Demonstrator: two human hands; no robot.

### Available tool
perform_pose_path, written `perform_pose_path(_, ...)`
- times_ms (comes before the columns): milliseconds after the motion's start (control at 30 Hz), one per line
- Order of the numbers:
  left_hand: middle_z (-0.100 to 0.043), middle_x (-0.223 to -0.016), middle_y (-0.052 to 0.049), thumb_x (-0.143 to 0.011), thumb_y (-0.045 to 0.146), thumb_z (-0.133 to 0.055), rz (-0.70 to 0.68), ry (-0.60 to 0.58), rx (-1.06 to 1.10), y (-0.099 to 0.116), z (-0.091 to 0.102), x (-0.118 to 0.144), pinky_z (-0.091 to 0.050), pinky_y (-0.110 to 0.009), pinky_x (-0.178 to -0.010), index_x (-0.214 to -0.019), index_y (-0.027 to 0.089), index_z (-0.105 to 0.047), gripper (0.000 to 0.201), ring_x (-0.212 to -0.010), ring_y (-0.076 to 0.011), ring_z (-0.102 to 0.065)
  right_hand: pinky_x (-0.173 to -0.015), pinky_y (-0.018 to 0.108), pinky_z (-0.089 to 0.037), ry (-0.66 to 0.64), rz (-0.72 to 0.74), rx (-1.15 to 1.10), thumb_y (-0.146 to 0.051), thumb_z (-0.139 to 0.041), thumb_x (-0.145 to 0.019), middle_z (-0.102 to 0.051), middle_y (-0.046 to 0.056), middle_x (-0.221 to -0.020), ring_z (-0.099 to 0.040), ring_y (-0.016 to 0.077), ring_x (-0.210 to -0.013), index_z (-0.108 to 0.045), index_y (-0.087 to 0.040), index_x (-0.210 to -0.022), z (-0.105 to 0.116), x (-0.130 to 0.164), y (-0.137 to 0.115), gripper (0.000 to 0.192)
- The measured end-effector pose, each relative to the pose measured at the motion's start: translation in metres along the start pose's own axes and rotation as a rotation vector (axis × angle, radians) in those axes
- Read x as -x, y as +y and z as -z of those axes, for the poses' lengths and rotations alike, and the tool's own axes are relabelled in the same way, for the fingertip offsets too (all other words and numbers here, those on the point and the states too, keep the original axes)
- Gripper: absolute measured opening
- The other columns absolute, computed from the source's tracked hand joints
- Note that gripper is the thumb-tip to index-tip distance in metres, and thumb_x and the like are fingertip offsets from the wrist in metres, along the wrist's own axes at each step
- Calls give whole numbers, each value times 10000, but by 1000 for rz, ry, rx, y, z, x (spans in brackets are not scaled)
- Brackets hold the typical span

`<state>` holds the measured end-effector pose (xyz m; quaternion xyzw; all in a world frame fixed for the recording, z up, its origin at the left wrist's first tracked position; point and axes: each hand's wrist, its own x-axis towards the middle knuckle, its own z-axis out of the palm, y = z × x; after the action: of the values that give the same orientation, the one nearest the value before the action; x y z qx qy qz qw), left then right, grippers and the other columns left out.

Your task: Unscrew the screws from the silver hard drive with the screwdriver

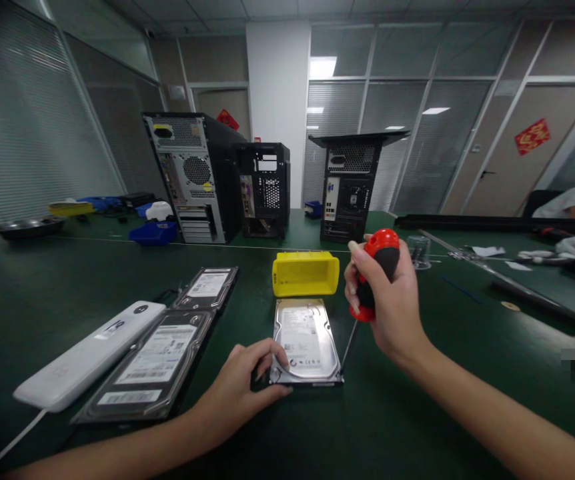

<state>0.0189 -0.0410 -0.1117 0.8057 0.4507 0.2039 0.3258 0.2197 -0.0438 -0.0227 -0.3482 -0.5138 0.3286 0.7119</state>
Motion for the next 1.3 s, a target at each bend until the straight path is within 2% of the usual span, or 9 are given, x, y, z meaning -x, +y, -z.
perform_pose_path(100, -513, -741, 42, -738, 298, -696, -1, 3, 7, 0, 0, 0, -281, -248, -657, -934, 246, -606, 222, -771, -186, -457, -369, 184, -390, 64, -30, -66, -332, -645, -765, -498, -17, -736, -462, 81, -532, -565, -242, -925, -2, -1, -1, 200)
perform_pose_path(200, -505, -725, 48, -729, 284, -708, -7, 10, 11, 0, 1, 0, -275, -247, -659, -929, 247, -607, 227, -755, -181, -451, -376, 184, -389, 52, -33, -98, -346, -604, -793, -492, -11, -800, -456, 78, -556, -588, -247, -981, -2, 0, -1, 213)
perform_pose_path(533, -498, -720, 48, -734, 265, -701, -15, 15, 20, 0, 0, 0, -276, -250, -677, -938, 240, -604, 227, -764, -184, -456, -354, 166, -321, -27, 29, 19, -217, -644, -782, -457, -86, -541, -390, 57, -401, -474, -262, -999, -1, 1, 2, 279)
perform_pose_path(867, -495, -729, 44, -736, 275, -697, 3, -5, 16, -1, 0, 0, -279, -245, -667, -939, 240, -604, 226, -773, -185, -451, -338, 171, -312, -20, 37, -16, -177, -621, -805, -455, -76, -538, -385, 59, -398, -503, -250, -930, 0, -2, 3, 187)
perform_pose_path(1300, -491, -718, 52, -726, 300, -722, -18, 12, 24, 0, 1, 0, -265, -247, -660, -935, 245, -603, 247, -757, -176, -449, -313, 167, -304, -26, 69, -54, -154, -657, -753, -452, -52, -607, -391, 67, -430, -532, -263, -927, -1, 3, -1, 241)
